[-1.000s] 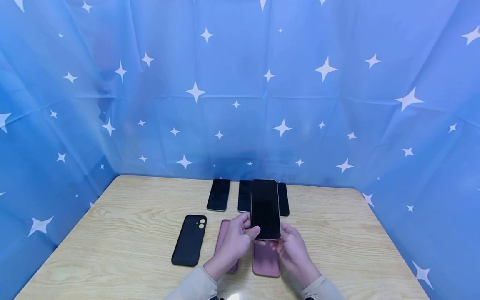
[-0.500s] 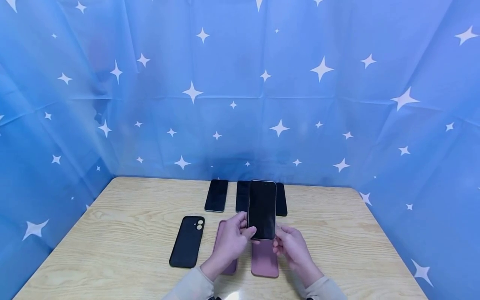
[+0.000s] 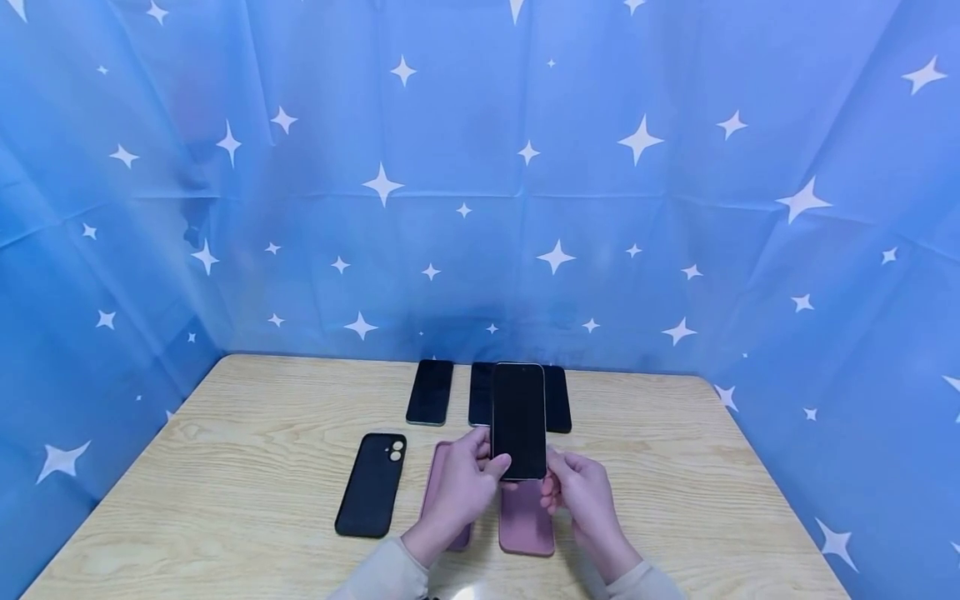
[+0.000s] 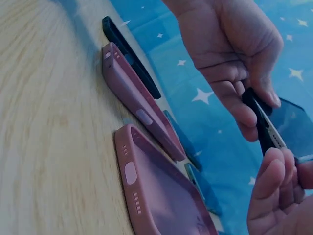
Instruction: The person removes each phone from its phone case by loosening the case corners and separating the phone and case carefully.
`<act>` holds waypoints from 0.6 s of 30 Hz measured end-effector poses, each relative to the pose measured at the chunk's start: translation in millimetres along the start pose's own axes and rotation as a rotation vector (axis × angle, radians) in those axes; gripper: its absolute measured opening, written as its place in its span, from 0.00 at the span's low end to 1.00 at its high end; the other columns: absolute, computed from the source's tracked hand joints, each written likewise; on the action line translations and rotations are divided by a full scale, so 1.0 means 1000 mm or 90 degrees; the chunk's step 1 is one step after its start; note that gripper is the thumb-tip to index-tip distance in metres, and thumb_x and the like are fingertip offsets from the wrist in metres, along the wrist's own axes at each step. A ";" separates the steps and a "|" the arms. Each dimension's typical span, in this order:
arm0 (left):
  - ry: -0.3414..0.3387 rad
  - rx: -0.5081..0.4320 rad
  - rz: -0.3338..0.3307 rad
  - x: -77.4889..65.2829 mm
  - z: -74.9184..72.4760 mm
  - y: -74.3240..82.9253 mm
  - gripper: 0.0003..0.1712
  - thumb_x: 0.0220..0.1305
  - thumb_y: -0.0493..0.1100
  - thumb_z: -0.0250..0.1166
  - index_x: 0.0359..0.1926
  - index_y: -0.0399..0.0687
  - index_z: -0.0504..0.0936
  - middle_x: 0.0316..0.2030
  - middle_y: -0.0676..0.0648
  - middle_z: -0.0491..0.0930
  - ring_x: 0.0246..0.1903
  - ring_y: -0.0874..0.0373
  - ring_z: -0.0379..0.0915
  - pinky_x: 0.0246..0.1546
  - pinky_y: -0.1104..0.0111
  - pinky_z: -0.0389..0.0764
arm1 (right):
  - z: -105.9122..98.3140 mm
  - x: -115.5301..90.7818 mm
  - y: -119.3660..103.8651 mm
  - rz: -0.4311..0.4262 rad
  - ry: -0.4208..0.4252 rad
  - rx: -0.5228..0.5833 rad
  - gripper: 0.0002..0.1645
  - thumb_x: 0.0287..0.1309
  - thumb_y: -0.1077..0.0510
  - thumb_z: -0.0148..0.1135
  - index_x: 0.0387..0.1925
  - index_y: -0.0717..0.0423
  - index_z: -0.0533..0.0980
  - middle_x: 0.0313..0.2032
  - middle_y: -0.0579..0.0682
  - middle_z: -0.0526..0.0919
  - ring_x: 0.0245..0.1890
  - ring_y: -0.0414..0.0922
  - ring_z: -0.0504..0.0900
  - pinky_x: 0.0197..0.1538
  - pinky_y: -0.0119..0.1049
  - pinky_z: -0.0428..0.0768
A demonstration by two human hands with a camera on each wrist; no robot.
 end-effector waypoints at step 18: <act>-0.025 -0.059 -0.041 0.002 0.000 -0.001 0.14 0.68 0.27 0.66 0.52 0.27 0.78 0.41 0.32 0.87 0.39 0.41 0.88 0.32 0.61 0.89 | -0.013 -0.002 -0.009 -0.194 -0.155 -0.192 0.22 0.63 0.60 0.71 0.24 0.64 0.67 0.16 0.49 0.75 0.16 0.37 0.73 0.22 0.30 0.74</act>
Point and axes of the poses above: each hand's wrist, its own x-axis towards the middle knuckle, its own z-axis out of the palm, y = z × x, the point moved 2 cm from there along x, towards the middle knuckle
